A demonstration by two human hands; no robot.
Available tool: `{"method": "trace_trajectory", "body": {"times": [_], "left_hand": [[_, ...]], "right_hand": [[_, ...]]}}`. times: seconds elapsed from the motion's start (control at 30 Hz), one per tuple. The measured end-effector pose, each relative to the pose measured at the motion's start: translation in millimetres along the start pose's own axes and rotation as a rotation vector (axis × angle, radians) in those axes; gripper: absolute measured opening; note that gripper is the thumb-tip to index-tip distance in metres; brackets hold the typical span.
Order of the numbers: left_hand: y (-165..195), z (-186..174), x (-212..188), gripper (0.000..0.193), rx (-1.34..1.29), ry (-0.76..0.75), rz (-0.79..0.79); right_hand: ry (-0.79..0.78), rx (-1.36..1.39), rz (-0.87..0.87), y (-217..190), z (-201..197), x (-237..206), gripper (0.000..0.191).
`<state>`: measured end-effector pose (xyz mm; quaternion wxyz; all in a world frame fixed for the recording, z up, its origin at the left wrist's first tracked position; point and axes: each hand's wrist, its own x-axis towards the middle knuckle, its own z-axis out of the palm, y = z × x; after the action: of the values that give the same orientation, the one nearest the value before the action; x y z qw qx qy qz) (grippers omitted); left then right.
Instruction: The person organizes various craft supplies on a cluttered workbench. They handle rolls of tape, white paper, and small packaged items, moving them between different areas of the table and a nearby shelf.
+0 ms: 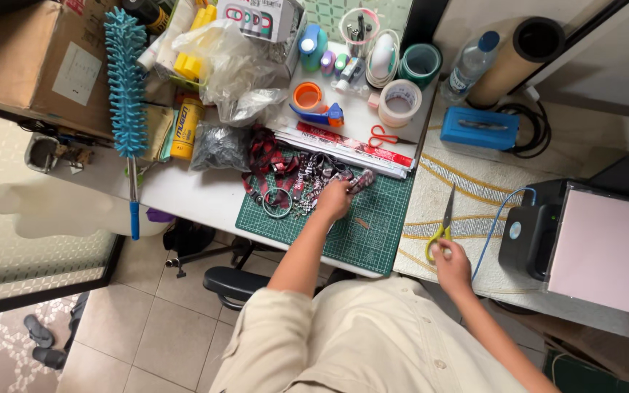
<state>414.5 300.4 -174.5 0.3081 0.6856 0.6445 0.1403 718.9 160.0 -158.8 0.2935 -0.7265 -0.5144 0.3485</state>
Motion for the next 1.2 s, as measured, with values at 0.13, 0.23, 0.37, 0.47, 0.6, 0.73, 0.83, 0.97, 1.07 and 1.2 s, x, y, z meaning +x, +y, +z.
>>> {"method": "trace_trajectory", "body": {"times": [0.13,0.23,0.37,0.47,0.6,0.73,0.83,0.97,1.07,1.2], "left_hand": [[15.9,10.7,7.4,0.033,0.243,0.063,-0.045],[16.7,13.5,-8.0,0.048,0.260,0.132,-0.044],[10.6,3.8,-44.8,0.055,-0.131,0.316,0.099],[19.7,-2.2,-76.5,0.053,-0.393,0.300,0.184],[43.2,-9.8,-91.5,0.054,-0.860,0.276,0.086],[34.5,-30.8,-71.1,0.056,-1.394,0.380,-0.056],[7.6,-43.0,-59.9,0.057,-1.511,0.488,-0.118],[-25.3,-52.6,-37.7,0.056,-1.671,0.550,-0.295],[-42.2,-64.5,-22.4,0.054,-1.541,0.527,-0.288],[-66.1,-87.8,-16.0,0.049,-0.962,0.476,-0.484]], "right_hand": [[-0.127,0.026,0.007,-18.6,13.1,21.9,0.035],[-0.189,0.023,-0.003,-28.1,18.8,24.7,0.035],[-0.310,-0.009,0.090,-51.8,24.0,19.8,0.041],[-0.389,-0.010,-0.315,-82.4,37.7,23.9,0.058],[-0.491,0.152,-0.375,-121.7,71.8,32.9,0.078],[-0.759,0.479,-0.106,-144.3,97.9,49.4,0.050],[-0.802,0.536,0.054,-153.0,109.0,56.6,0.035],[-0.750,0.441,0.235,-175.7,128.9,63.6,0.033],[-0.712,0.467,0.224,-196.4,149.9,70.7,0.038],[-0.650,0.448,0.202,-216.0,160.5,84.6,0.031]]}}
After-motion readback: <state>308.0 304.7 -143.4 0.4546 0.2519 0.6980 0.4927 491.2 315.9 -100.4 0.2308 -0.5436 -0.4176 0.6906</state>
